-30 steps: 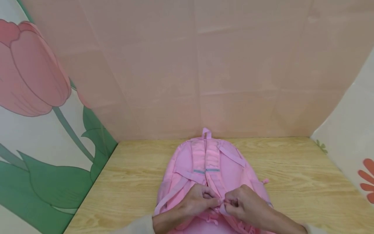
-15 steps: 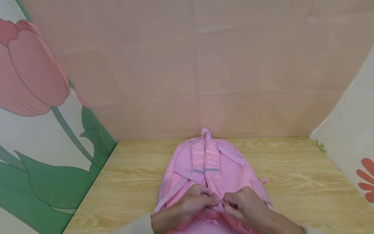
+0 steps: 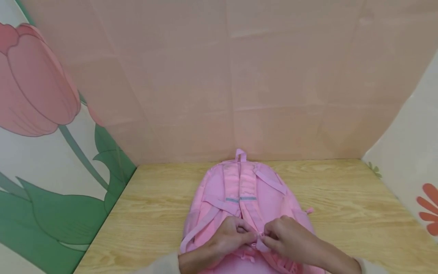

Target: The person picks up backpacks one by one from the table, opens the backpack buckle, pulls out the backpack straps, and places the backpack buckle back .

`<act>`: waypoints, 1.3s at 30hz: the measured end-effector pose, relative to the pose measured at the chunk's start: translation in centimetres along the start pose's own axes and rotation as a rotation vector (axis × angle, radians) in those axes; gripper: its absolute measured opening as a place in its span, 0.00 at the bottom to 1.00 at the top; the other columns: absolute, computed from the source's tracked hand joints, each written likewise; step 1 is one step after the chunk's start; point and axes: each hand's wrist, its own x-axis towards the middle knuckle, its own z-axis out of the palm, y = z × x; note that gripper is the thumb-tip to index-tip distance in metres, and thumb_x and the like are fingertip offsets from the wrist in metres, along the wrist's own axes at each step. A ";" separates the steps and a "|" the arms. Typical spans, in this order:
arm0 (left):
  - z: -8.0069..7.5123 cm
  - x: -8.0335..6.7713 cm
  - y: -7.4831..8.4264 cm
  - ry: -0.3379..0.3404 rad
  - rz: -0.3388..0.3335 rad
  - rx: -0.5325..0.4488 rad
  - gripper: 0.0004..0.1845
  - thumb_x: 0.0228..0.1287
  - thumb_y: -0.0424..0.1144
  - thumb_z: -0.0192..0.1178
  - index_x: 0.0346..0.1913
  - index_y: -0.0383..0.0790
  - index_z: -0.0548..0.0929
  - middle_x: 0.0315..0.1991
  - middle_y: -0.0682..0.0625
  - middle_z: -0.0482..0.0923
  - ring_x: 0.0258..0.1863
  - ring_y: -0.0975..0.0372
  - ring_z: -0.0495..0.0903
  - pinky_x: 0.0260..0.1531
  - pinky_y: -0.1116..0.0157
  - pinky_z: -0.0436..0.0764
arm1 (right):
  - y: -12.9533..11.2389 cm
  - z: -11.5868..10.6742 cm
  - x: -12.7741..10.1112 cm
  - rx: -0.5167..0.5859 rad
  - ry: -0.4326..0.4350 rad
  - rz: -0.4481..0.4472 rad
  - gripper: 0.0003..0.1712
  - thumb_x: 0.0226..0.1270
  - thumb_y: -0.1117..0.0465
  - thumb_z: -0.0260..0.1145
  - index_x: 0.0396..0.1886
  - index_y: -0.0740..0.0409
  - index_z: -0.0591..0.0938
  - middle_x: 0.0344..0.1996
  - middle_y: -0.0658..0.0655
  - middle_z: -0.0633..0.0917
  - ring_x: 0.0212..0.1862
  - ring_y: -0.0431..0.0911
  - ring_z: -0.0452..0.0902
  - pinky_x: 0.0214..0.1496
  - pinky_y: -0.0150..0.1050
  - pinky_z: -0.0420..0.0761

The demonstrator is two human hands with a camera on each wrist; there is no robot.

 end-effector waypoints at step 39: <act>-0.5 -0.5 0.2 -0.015 -0.103 -0.080 0.05 0.64 0.32 0.66 0.39 0.33 0.84 0.26 0.45 0.86 0.25 0.55 0.88 0.26 0.60 0.89 | 0.4 2.0 0.7 -0.189 0.433 -0.418 0.22 0.40 0.69 0.70 0.14 0.42 0.67 0.07 0.37 0.61 0.21 0.19 0.46 0.16 0.12 0.48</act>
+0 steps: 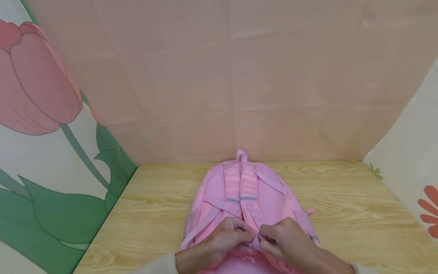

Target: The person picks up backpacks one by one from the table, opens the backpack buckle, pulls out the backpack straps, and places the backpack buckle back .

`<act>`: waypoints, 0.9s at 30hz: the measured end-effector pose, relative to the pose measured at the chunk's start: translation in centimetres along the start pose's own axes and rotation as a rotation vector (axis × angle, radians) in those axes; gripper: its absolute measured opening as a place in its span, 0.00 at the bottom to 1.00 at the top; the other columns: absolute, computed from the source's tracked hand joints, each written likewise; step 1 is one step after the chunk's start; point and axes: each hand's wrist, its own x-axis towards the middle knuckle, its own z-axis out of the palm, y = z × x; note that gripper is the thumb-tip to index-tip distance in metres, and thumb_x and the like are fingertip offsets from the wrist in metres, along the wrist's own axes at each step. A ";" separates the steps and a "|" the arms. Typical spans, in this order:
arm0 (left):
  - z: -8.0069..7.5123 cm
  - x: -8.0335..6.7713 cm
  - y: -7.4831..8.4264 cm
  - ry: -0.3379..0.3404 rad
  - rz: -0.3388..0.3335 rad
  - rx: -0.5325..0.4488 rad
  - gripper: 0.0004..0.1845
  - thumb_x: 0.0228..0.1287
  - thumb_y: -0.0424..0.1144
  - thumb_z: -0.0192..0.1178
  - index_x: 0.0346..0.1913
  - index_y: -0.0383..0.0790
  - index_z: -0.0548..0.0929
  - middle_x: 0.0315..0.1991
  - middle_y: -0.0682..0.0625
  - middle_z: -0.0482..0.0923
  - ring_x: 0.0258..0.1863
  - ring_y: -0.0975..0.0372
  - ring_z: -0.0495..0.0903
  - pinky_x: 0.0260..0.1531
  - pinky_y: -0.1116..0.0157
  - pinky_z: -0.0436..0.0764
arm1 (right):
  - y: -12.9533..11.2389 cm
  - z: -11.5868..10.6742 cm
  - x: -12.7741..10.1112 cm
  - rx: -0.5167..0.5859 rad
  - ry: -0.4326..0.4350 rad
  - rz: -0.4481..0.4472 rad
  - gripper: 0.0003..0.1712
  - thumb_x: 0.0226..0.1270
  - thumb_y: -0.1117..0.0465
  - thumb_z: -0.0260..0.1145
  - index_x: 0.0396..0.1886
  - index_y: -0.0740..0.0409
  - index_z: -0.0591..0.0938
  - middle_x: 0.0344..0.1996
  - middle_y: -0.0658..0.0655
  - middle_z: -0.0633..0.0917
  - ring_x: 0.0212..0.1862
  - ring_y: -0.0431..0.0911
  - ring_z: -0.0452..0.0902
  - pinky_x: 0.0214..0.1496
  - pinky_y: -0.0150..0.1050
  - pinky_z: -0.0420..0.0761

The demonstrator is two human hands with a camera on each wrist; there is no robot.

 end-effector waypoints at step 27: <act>0.1 -0.1 0.3 -0.039 0.028 -0.003 0.05 0.64 0.31 0.66 0.38 0.31 0.83 0.30 0.44 0.86 0.27 0.58 0.87 0.33 0.55 0.90 | 0.9 -2.9 0.2 0.149 -0.441 0.479 0.20 0.63 0.63 0.67 0.13 0.42 0.74 0.10 0.32 0.62 0.15 0.25 0.56 0.14 0.22 0.59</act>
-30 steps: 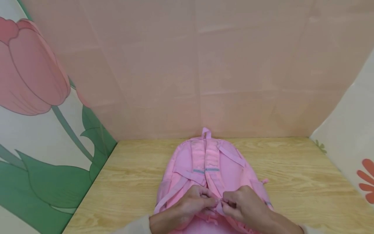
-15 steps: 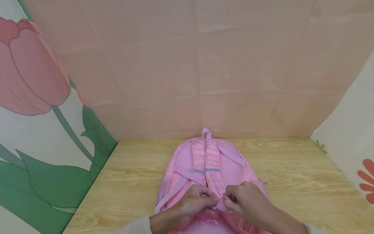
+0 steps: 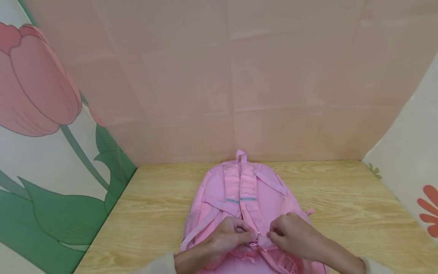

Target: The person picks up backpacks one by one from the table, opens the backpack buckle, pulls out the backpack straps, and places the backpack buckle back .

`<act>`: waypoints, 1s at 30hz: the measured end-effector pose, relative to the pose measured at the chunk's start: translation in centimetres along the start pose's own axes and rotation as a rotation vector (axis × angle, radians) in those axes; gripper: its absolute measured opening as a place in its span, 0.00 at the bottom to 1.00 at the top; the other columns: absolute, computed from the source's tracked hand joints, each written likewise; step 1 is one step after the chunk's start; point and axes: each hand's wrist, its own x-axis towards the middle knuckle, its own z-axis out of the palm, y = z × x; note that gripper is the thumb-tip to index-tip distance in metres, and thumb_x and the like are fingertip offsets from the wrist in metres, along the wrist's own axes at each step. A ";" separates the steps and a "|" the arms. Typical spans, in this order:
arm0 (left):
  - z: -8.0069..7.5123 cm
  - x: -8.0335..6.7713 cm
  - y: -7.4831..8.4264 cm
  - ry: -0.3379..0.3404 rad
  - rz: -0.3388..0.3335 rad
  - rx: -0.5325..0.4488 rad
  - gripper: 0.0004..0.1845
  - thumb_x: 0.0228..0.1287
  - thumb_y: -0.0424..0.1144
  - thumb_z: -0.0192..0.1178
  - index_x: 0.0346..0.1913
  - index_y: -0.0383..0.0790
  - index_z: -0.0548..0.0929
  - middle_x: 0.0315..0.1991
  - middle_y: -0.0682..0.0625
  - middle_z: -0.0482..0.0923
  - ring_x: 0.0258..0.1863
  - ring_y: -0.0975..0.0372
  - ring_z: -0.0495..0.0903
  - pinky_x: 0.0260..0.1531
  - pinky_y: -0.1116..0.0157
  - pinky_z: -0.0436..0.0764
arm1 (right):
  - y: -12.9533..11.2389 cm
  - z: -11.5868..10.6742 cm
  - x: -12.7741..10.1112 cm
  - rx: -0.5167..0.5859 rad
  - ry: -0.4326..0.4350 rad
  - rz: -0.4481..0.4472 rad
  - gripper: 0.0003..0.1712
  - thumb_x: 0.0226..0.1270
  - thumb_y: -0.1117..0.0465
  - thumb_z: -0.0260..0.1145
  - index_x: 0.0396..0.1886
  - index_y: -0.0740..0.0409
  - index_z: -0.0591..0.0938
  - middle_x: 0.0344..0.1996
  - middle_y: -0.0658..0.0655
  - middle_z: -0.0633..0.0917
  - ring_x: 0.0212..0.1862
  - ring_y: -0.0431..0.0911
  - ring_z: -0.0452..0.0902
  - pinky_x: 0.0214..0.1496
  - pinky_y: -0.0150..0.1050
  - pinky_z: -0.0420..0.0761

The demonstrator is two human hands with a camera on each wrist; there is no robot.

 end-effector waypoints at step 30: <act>-0.4 -0.2 -0.4 -0.100 0.046 -0.033 0.07 0.64 0.33 0.66 0.39 0.31 0.83 0.27 0.47 0.86 0.24 0.63 0.86 0.33 0.59 0.90 | 1.8 0.4 1.0 0.561 -0.273 -0.150 0.14 0.64 0.75 0.59 0.38 0.51 0.82 0.31 0.42 0.80 0.34 0.30 0.75 0.34 0.28 0.81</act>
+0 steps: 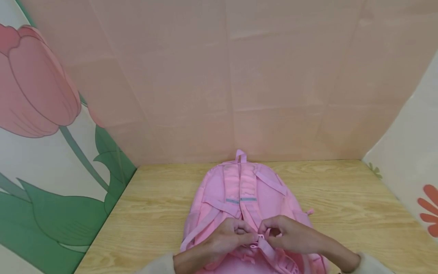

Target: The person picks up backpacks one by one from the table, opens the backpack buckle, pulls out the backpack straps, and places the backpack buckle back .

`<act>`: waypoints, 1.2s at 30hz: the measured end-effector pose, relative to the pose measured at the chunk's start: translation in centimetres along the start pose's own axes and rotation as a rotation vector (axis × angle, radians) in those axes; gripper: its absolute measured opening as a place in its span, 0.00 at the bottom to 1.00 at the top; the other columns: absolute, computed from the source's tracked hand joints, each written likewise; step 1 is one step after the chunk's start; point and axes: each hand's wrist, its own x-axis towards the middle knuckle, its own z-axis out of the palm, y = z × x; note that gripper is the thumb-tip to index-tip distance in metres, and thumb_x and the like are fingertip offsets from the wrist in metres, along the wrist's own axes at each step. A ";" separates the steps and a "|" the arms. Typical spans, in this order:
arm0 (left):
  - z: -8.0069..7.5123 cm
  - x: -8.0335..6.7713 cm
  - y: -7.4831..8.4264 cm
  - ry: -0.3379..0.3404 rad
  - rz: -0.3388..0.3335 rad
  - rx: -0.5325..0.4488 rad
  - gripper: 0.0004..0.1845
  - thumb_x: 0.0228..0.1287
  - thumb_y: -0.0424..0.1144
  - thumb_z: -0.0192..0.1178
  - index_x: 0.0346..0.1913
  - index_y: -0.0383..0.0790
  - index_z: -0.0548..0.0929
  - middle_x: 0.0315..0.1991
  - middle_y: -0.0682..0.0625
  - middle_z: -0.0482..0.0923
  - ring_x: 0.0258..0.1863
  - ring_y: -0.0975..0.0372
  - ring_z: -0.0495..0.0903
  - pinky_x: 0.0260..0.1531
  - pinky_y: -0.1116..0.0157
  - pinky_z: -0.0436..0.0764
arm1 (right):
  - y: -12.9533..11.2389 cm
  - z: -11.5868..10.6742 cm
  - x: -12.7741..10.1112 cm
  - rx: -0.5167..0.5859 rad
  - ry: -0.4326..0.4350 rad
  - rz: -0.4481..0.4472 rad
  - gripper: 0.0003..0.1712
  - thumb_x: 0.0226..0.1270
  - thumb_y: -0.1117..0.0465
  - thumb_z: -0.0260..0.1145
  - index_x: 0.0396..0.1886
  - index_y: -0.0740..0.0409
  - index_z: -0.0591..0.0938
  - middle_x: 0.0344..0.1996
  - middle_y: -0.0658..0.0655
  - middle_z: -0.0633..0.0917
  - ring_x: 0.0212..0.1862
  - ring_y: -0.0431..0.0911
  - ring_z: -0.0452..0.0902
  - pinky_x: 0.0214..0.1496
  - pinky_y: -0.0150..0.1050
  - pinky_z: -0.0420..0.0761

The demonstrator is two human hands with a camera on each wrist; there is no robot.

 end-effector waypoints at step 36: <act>-0.5 0.2 -0.2 -0.022 0.013 0.051 0.07 0.66 0.32 0.64 0.39 0.28 0.84 0.29 0.45 0.86 0.25 0.63 0.86 0.28 0.66 0.89 | 0.0 -0.4 -0.5 -0.095 0.086 0.000 0.10 0.65 0.67 0.68 0.26 0.48 0.83 0.19 0.36 0.73 0.21 0.24 0.63 0.17 0.20 0.64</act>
